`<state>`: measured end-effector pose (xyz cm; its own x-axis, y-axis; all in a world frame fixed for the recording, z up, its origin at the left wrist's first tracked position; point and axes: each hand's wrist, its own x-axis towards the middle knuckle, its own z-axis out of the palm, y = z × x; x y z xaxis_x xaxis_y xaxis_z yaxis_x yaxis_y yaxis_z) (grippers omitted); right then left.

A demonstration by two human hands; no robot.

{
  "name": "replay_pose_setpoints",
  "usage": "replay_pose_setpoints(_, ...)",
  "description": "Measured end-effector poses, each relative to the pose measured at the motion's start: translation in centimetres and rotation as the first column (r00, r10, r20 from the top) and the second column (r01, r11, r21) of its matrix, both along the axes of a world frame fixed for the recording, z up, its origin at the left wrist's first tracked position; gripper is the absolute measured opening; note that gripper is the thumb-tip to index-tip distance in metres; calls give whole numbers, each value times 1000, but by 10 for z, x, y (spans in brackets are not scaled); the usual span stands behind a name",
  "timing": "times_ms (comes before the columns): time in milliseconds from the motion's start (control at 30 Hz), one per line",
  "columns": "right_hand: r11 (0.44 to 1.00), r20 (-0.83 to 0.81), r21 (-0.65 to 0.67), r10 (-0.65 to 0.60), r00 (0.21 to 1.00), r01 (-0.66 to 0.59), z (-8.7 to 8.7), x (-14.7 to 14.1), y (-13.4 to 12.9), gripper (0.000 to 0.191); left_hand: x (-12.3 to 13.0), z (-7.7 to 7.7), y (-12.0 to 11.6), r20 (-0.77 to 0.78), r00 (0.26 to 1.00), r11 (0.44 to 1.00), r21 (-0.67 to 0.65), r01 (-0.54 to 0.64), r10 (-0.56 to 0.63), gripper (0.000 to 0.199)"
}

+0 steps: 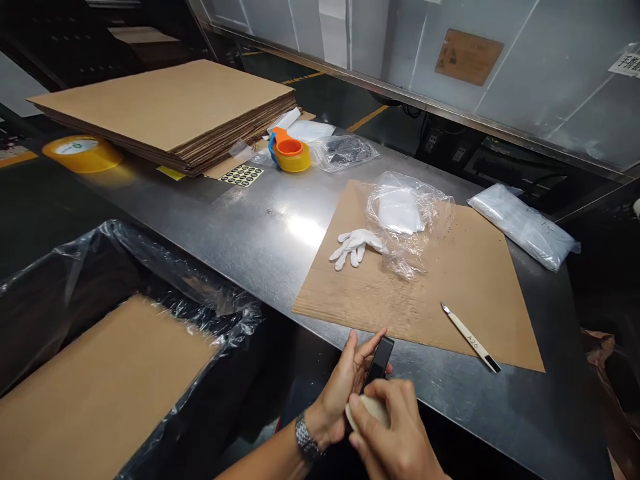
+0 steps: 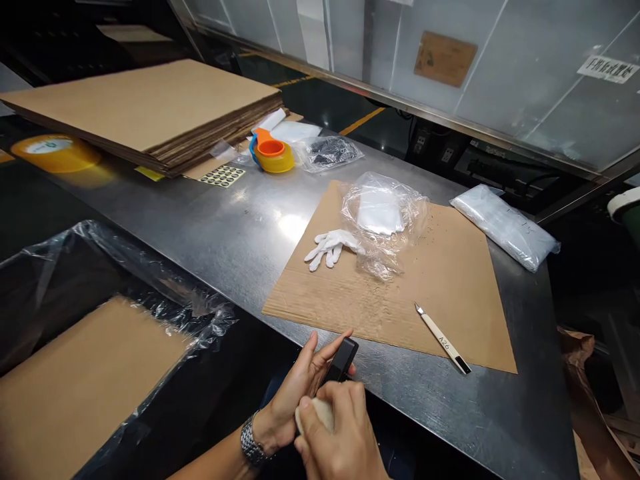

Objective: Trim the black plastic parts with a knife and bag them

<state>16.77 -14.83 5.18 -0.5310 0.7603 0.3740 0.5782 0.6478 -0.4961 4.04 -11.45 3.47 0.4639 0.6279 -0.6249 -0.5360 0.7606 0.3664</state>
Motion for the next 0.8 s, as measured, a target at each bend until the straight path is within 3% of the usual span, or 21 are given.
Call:
replay_pose_setpoints(167, 992, -26, -11, -128, 991, 128, 6, 5, 2, 39, 4, 7, 2, -8, 999, 998, 24, -50, 50, 54)
replay_pose_setpoints(267, 992, -91, -19, -129, 987, 128, 6, 2, 4, 40, 7, 9, 2, 101, 992, 994, -87, -62, 70, 57)
replay_pose_setpoints(367, 996, -245, -16, -84, 966, 83, -6, -9, -8, 37, 6, 6, 2, 239, 966, 977, -210, -43, 94, 53)
replay_pose_setpoints(433, 991, -323, -12, -130, 937, 133, -16, -13, -17, 37, 4, 3, 2, 309, 943, 966, -255, -40, 121, 44)
replay_pose_setpoints(600, 960, -296, -69, -279, 913, 271, -29, -1, -26, 47, 2, -4, 2, 431, 855, 937, -310, -159, 288, 25)
replay_pose_setpoints(800, 968, -292, 22, -232, 928, 249, -26, -9, -28, 39, 8, -2, 10, 342, 833, 862, -424, -277, 436, 23)
